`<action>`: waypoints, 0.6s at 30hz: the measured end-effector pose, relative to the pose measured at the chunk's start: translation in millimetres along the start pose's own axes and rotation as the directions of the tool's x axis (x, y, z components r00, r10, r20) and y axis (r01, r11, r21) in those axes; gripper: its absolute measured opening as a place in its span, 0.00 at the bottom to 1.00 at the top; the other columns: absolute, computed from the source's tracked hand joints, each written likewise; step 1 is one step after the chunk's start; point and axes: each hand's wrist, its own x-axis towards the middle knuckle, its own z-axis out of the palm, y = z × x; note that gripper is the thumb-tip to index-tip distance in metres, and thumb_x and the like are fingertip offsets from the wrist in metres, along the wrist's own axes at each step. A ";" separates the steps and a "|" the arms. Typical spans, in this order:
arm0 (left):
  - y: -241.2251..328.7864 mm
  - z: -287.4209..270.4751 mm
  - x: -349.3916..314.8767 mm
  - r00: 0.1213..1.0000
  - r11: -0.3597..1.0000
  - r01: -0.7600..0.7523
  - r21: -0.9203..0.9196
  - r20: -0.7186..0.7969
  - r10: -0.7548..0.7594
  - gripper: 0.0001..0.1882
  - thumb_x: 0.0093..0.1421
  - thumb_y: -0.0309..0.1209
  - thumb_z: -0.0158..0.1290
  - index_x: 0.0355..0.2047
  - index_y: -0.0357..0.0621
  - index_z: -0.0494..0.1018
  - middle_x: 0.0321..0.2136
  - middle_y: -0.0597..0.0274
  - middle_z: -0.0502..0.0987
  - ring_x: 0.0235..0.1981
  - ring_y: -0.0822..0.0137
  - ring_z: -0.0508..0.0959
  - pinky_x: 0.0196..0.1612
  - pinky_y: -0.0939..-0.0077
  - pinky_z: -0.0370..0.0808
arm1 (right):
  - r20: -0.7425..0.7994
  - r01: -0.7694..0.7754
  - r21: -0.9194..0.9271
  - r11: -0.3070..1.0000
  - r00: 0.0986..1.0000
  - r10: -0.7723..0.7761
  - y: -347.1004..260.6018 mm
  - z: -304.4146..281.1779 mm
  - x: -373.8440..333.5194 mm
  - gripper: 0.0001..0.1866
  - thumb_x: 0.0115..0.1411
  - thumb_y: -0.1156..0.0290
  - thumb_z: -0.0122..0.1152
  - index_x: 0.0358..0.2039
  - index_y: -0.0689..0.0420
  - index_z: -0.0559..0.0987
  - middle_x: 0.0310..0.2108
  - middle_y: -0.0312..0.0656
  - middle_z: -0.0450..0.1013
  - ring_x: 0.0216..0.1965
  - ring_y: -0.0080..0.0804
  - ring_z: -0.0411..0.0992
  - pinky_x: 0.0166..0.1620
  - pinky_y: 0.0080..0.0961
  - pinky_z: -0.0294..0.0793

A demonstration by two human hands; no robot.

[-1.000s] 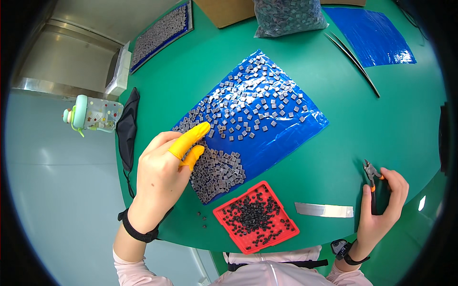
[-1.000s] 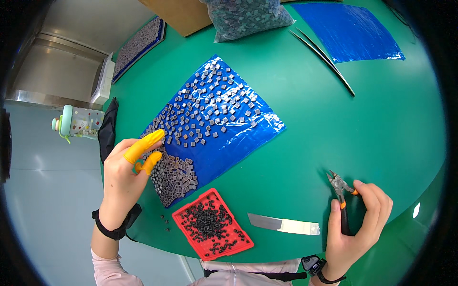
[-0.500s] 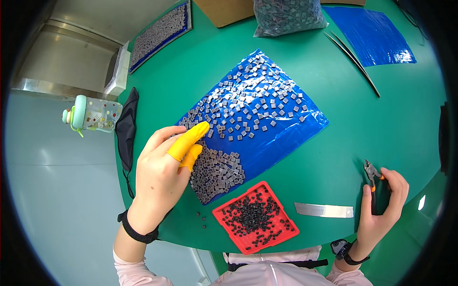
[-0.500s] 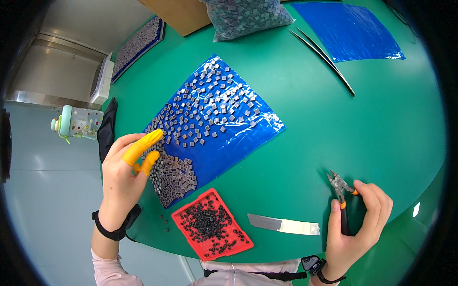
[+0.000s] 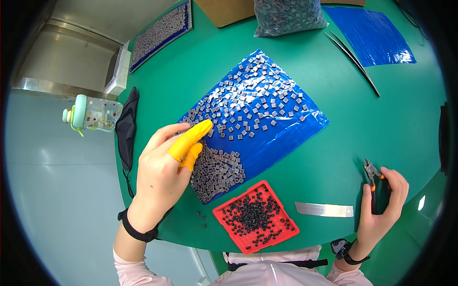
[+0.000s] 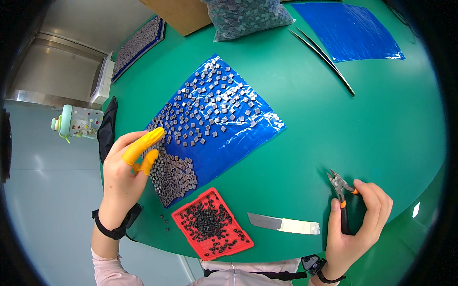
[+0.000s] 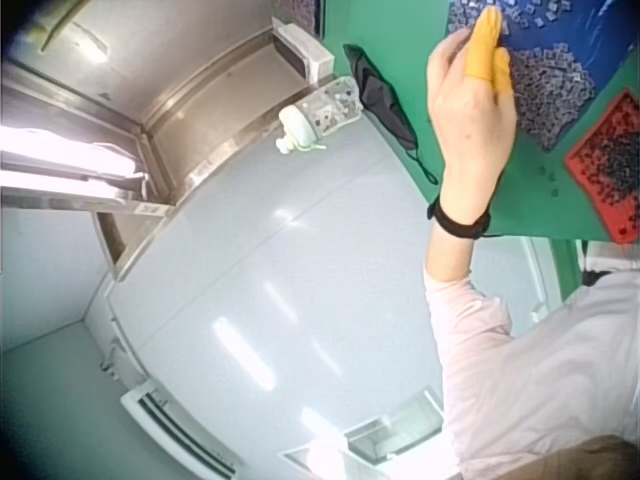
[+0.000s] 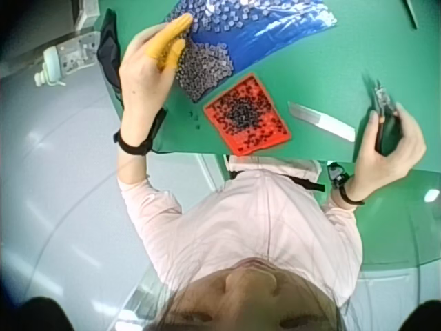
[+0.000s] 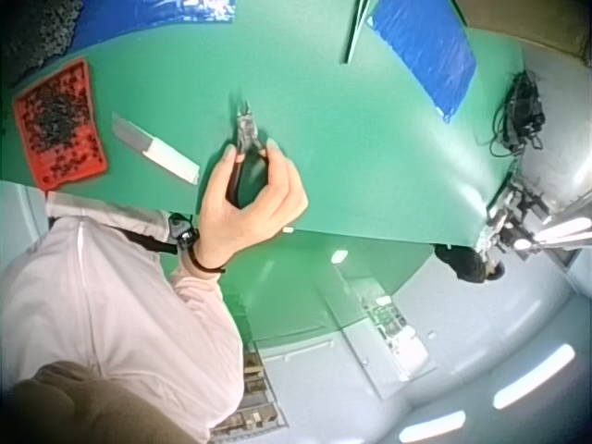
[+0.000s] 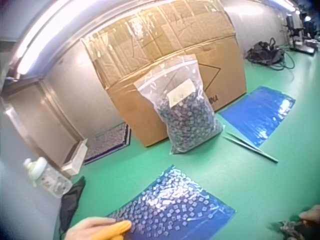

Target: The person sorts small silver electronic components from a blue sheet into a red tray using pliers and a yellow finger cot. They also use a metal blade to scrape or move components within the tray.

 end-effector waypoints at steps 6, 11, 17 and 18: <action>0.1 1.1 0.6 0.999 0.999 0.014 -0.034 0.030 -0.013 0.20 0.48 0.19 0.59 0.44 0.43 0.77 0.34 0.56 0.79 0.41 0.59 0.77 0.41 0.70 0.75 | 0.000 -0.006 -0.003 1.000 1.000 0.006 -1.2 -0.5 0.4 0.21 0.41 0.83 0.62 0.41 0.62 0.74 0.39 0.47 0.70 0.41 0.42 0.67 0.44 0.33 0.67; -1.6 3.5 -0.1 1.000 1.000 -0.012 -0.016 0.020 0.013 0.20 0.48 0.19 0.59 0.44 0.44 0.77 0.34 0.56 0.79 0.41 0.59 0.77 0.41 0.70 0.75 | -0.004 -0.017 0.015 1.000 1.000 0.017 -2.4 0.7 0.0 0.21 0.41 0.83 0.62 0.41 0.62 0.74 0.38 0.47 0.70 0.41 0.42 0.67 0.44 0.33 0.67; -1.6 1.7 1.0 1.000 1.000 -0.004 -0.015 0.014 0.005 0.20 0.49 0.20 0.59 0.45 0.43 0.76 0.34 0.56 0.79 0.41 0.58 0.77 0.42 0.70 0.75 | 0.001 -0.015 0.008 1.000 1.000 0.015 -2.0 -0.6 0.7 0.21 0.41 0.83 0.62 0.41 0.62 0.74 0.39 0.47 0.70 0.41 0.42 0.67 0.44 0.33 0.67; -2.0 1.9 0.8 1.000 1.000 0.002 -0.016 0.006 -0.002 0.20 0.49 0.20 0.59 0.45 0.43 0.76 0.35 0.56 0.78 0.42 0.58 0.77 0.42 0.70 0.75 | 0.002 -0.014 0.005 1.000 1.000 0.014 -2.1 -0.3 0.6 0.21 0.42 0.83 0.62 0.41 0.62 0.74 0.39 0.47 0.70 0.41 0.42 0.67 0.44 0.33 0.67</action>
